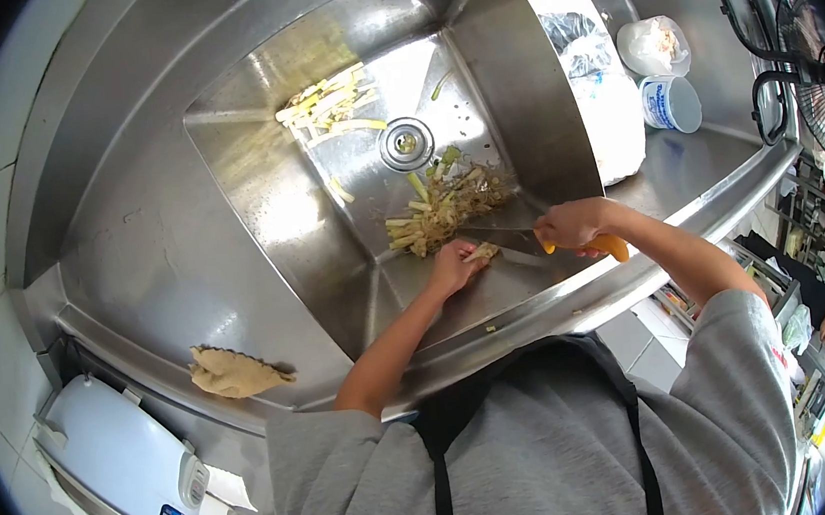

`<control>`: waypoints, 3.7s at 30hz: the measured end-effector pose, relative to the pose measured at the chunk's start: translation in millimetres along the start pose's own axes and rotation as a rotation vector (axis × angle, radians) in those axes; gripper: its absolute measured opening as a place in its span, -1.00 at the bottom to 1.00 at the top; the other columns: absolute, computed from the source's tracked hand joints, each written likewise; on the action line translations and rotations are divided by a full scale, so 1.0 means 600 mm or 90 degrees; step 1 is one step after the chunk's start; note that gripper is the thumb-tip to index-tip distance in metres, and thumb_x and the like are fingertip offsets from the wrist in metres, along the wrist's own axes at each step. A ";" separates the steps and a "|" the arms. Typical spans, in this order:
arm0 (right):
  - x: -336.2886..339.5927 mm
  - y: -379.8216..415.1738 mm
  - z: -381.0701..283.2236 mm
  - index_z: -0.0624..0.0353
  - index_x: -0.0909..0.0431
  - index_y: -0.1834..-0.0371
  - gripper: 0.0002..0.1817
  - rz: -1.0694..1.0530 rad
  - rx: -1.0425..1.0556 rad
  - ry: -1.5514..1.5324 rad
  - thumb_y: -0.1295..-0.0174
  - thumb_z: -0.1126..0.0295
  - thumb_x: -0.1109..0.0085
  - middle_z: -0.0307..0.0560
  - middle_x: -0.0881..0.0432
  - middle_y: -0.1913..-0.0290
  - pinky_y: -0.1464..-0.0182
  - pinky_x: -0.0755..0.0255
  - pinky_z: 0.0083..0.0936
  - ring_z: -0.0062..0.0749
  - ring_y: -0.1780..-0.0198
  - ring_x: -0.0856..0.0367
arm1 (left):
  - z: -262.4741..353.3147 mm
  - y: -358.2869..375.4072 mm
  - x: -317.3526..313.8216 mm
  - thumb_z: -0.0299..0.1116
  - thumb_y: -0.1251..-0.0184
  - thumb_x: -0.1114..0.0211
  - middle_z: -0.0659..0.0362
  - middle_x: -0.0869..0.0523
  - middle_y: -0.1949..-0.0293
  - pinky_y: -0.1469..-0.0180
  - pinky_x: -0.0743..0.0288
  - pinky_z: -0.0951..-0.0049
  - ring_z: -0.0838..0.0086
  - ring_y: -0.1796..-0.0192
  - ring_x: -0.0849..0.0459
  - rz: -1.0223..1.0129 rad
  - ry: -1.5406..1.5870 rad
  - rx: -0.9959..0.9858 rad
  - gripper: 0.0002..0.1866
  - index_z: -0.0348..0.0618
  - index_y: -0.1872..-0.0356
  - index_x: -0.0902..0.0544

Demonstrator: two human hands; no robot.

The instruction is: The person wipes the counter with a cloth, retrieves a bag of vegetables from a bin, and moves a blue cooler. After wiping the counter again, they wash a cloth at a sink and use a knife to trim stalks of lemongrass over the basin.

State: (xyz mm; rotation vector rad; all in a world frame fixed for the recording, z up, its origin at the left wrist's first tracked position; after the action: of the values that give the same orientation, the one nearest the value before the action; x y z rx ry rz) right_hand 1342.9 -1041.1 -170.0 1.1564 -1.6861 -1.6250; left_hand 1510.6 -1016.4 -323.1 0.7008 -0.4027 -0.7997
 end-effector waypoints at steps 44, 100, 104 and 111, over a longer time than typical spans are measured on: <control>0.002 0.077 0.069 0.26 -0.38 0.22 -0.71 0.284 -0.043 -0.208 -0.32 0.26 0.28 0.01 -0.42 0.74 0.75 -0.29 -0.39 -0.30 0.83 -0.41 | -0.077 -0.225 0.198 -0.54 -0.09 -0.09 -0.03 -0.63 0.24 0.07 -0.46 0.32 0.08 0.18 -0.60 0.261 -0.190 -0.118 -0.77 -0.09 0.25 -0.63; -0.040 -0.071 -0.025 0.20 -0.54 0.19 -0.65 0.130 0.008 0.229 -0.21 0.26 0.22 0.09 -0.61 0.47 0.34 -0.49 -0.28 -0.14 0.52 -0.61 | -0.006 0.017 0.010 -0.44 -0.12 -0.18 0.10 -0.64 0.40 0.26 -0.48 0.42 0.39 0.38 -0.60 0.000 -0.137 -0.085 -0.81 -0.33 0.26 -0.56; -0.033 -0.041 -0.037 0.18 -0.49 0.14 -0.65 0.083 0.017 0.226 -0.25 0.22 0.25 0.06 -0.57 0.55 0.44 -0.47 -0.32 -0.23 0.61 -0.57 | -0.022 0.013 0.014 -0.53 -0.04 -0.25 0.13 -0.65 0.40 0.25 -0.46 0.49 0.52 0.34 -0.58 -0.013 -0.077 0.002 -0.80 -0.33 0.26 -0.57; -0.005 0.031 -0.055 0.31 -0.47 0.23 -0.71 0.123 0.070 0.101 -0.25 0.35 0.23 0.02 -0.52 0.65 0.64 -0.41 -0.35 -0.26 0.67 -0.54 | -0.022 0.013 0.000 -0.48 0.09 -0.25 0.03 -0.67 0.34 0.16 -0.48 0.41 0.32 0.25 -0.65 -0.043 -0.014 0.040 -0.76 -0.26 0.30 -0.64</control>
State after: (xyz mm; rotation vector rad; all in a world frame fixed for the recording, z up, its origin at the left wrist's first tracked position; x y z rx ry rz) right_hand 1367.9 -1057.5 -146.8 1.1059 -1.7426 -1.3036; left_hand 1522.2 -1007.3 -327.1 0.7685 -0.4276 -0.8612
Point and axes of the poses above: each hand's wrist, its own y-axis away from the middle knuckle, its own x-axis out of the back of the hand, z = x × y, the point moved 9 cm from there along -y, towards the middle knuckle
